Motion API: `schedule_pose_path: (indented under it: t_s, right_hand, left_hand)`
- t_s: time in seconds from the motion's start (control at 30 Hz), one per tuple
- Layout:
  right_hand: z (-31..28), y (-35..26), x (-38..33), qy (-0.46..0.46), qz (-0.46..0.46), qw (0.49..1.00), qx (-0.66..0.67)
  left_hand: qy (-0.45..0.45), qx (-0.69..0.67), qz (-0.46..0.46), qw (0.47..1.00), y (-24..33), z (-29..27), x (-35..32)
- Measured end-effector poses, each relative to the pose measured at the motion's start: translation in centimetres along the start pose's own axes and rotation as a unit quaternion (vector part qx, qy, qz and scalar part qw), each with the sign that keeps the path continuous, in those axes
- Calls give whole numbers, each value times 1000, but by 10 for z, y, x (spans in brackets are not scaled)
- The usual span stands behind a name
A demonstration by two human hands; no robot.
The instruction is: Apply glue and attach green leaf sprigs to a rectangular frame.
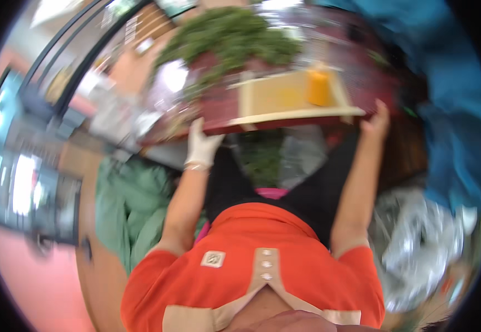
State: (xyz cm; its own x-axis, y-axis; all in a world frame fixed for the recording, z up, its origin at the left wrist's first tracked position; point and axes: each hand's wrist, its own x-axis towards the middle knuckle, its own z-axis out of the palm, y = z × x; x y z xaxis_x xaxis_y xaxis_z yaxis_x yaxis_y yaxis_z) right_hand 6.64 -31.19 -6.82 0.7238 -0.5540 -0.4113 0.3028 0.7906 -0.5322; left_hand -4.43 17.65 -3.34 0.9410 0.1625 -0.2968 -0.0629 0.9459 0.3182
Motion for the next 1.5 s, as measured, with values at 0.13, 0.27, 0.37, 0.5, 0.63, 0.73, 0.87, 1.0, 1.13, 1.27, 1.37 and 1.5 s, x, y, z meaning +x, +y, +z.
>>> schedule_pose_path:
  t_s: [0.13,0.27,0.37,0.5,0.63,0.73,0.87,1.0,1.13,1.27,1.37,1.5]
  right_hand:
    - [-13,-27,18,-25,69,997,-1]
    - [-24,-14,70,-55,86,995,5]
    - [-25,-10,75,-85,95,992,1]
    - [-24,-15,71,-67,80,994,-13]
    - [-27,-19,81,-47,68,996,-28]
    - [-28,-19,91,-64,85,994,-32]
    - [-30,-25,101,-95,98,990,-41]
    - [-30,-25,99,-128,82,987,-45]
    - [-47,-21,73,-113,59,990,-62]
    - [-63,-8,37,-84,25,993,-84]
    - [-91,21,9,-77,0,988,-135]
    - [-94,64,-10,-115,-7,959,-258]
  left_hand:
    - [33,-41,17,998,-15,-1,5]
    - [92,-34,72,993,-12,-5,5]
    - [116,-32,82,989,-13,-6,5]
    - [127,-24,86,988,-15,-5,6]
    - [104,-28,81,991,-17,-4,5]
    - [119,-20,83,989,-16,0,6]
    - [112,2,86,990,-19,-9,-5]
    - [26,87,58,994,-27,-34,-9]
    - [-66,112,-77,989,-57,-79,-35]
    - [-87,236,-234,939,-90,-105,-55]
    - [-109,353,-293,882,-104,-104,-57]
    - [-103,450,-285,840,-104,-106,-47]
